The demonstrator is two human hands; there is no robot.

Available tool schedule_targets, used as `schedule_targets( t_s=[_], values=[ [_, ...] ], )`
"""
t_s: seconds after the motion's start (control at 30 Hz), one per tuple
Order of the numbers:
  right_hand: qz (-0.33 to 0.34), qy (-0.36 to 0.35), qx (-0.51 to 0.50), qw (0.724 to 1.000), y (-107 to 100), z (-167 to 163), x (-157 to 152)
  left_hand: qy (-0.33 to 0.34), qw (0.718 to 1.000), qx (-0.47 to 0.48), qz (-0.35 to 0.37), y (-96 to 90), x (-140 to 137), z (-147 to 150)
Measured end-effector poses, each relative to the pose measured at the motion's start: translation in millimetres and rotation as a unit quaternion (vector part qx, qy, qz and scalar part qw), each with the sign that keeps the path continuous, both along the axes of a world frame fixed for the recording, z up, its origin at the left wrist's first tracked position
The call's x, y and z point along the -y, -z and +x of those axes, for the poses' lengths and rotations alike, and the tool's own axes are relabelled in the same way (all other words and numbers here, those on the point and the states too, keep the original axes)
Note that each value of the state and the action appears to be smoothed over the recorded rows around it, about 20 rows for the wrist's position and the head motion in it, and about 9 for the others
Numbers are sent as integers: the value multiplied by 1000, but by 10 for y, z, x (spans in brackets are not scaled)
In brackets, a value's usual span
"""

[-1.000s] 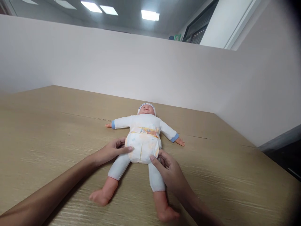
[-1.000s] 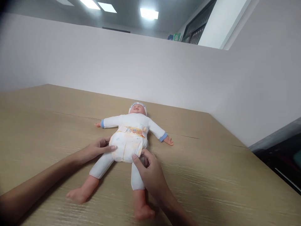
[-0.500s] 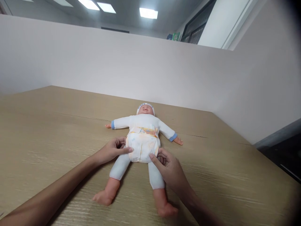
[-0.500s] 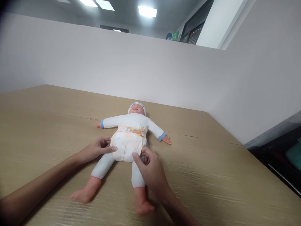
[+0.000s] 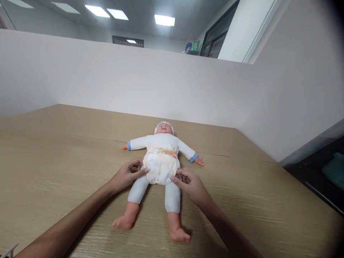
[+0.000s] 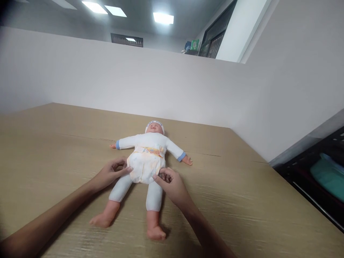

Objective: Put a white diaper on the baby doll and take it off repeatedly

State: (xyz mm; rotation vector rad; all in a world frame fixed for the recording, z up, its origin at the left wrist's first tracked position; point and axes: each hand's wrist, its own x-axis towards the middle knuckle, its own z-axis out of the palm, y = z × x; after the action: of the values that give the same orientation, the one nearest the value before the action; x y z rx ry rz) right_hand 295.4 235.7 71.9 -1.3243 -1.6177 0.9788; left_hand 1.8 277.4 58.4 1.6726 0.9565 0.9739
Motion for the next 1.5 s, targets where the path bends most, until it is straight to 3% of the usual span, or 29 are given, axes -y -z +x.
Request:
schedule_targets(
  t_s=[0.13,0.23,0.3,0.47,0.53,0.67,0.8,0.93,1.1,1.17,1.33,1.5],
  values=[
    [-32,-20,-2,999,-106,227,105,-43,996,-48,64,-64,87,-101],
    [67,61,83,992,-133,382,177,-127,979,-73,139,-43,131,-140],
    [148,77,137,976,-121,422,215,-149,967,-89,188,0,142,-130],
    [233,-52,224,945,-32,363,221,-128,953,-133,238,129,105,-84],
    [261,-31,224,938,5,371,83,-148,949,-124,250,159,24,-94],
    [309,131,218,917,62,504,-492,-218,923,-140,284,163,-327,-126],
    [277,198,269,901,178,649,-1031,-271,880,-239,309,190,-775,-127],
    [245,167,287,911,318,738,-1151,-281,877,-295,254,292,-1036,-150],
    [212,140,269,929,290,741,-1061,-275,871,-351,206,313,-1048,-171],
    [186,153,246,939,240,652,-1015,-275,872,-366,175,246,-991,-108],
    [105,190,187,958,159,243,-862,-223,942,-251,6,-28,-768,195],
    [111,145,99,978,-6,76,-615,-224,956,-187,-21,-324,-312,298]
  ],
)
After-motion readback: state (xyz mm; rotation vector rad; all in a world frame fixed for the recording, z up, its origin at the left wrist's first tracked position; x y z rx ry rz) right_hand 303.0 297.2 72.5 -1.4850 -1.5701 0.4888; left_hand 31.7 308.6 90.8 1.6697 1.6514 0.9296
